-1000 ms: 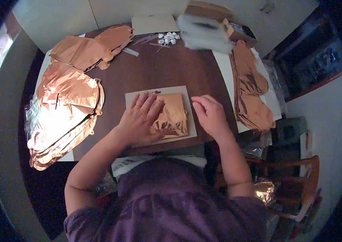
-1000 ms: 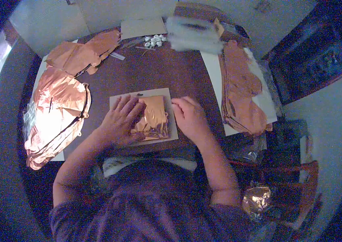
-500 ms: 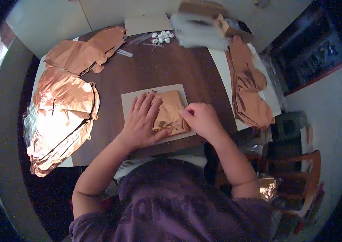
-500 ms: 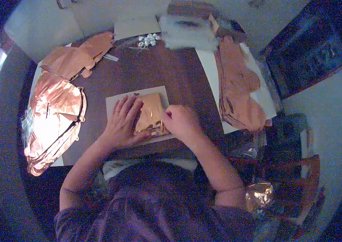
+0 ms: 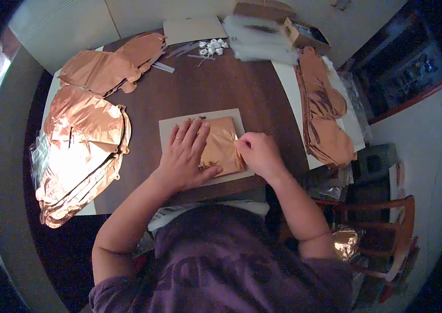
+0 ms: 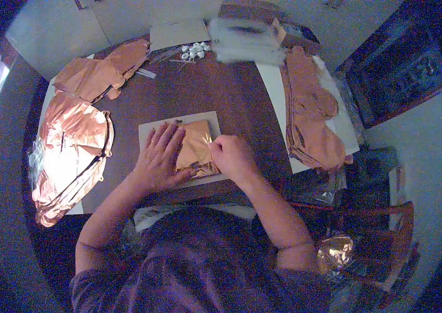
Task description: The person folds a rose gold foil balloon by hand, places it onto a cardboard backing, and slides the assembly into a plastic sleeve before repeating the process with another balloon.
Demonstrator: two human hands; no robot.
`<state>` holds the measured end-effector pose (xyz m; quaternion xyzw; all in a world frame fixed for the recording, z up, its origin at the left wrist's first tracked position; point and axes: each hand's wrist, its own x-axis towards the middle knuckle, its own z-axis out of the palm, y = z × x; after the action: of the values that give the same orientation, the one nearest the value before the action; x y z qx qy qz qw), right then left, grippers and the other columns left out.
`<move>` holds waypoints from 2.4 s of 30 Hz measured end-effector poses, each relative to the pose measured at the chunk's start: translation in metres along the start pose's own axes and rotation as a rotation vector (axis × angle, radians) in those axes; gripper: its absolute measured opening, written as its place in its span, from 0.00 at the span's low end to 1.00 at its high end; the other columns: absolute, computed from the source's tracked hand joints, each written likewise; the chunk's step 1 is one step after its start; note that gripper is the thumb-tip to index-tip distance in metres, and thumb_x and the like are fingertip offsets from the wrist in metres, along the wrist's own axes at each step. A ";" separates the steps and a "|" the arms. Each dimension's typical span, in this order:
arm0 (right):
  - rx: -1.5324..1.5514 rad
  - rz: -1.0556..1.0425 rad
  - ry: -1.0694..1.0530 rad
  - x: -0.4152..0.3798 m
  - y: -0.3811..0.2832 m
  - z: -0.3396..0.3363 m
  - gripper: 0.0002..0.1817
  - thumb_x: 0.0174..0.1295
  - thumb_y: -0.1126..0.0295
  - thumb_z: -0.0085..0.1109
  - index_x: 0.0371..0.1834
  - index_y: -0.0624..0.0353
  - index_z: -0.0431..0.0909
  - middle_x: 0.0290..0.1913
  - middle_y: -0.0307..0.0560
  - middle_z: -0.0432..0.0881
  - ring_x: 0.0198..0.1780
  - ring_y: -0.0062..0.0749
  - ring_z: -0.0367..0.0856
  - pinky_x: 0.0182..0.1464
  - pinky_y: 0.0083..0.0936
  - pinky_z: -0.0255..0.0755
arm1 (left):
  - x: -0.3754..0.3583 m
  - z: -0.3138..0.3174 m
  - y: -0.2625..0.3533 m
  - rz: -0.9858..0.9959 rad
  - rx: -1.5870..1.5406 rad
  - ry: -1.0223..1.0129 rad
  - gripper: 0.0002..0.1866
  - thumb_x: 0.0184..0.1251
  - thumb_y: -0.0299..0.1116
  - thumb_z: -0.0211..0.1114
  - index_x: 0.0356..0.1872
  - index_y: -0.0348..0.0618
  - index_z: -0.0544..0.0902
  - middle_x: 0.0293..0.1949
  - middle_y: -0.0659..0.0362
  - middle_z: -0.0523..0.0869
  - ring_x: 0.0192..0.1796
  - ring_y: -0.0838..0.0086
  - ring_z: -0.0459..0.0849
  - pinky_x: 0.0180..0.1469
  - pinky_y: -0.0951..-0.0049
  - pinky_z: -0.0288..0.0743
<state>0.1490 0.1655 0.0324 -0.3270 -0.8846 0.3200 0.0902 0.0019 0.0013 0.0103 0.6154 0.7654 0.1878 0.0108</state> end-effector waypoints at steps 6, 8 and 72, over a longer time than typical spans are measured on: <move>-0.018 0.021 0.034 -0.005 -0.006 0.002 0.11 0.61 0.65 0.62 0.32 0.63 0.83 0.29 0.53 0.85 0.29 0.42 0.84 0.34 0.35 0.75 | 0.000 -0.004 0.000 0.026 0.093 -0.017 0.54 0.56 0.69 0.60 0.73 0.36 0.58 0.72 0.41 0.63 0.75 0.46 0.58 0.75 0.44 0.46; -0.055 -0.029 0.088 -0.007 -0.003 0.007 0.10 0.61 0.65 0.62 0.33 0.62 0.83 0.31 0.52 0.85 0.31 0.44 0.84 0.35 0.36 0.75 | 0.000 -0.003 0.000 0.027 0.098 -0.019 0.54 0.56 0.70 0.59 0.73 0.36 0.58 0.72 0.41 0.63 0.75 0.46 0.58 0.75 0.43 0.46; -0.545 -0.393 0.020 0.009 0.005 0.035 0.34 0.73 0.57 0.43 0.77 0.61 0.51 0.80 0.53 0.50 0.80 0.50 0.45 0.77 0.58 0.35 | 0.012 0.032 0.038 -0.222 0.052 0.187 0.43 0.69 0.60 0.51 0.69 0.28 0.64 0.73 0.40 0.62 0.77 0.47 0.54 0.76 0.40 0.38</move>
<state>0.1317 0.1566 0.0020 -0.1656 -0.9828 0.0449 0.0682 0.0425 0.0277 -0.0056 0.5067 0.8311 0.2223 -0.0557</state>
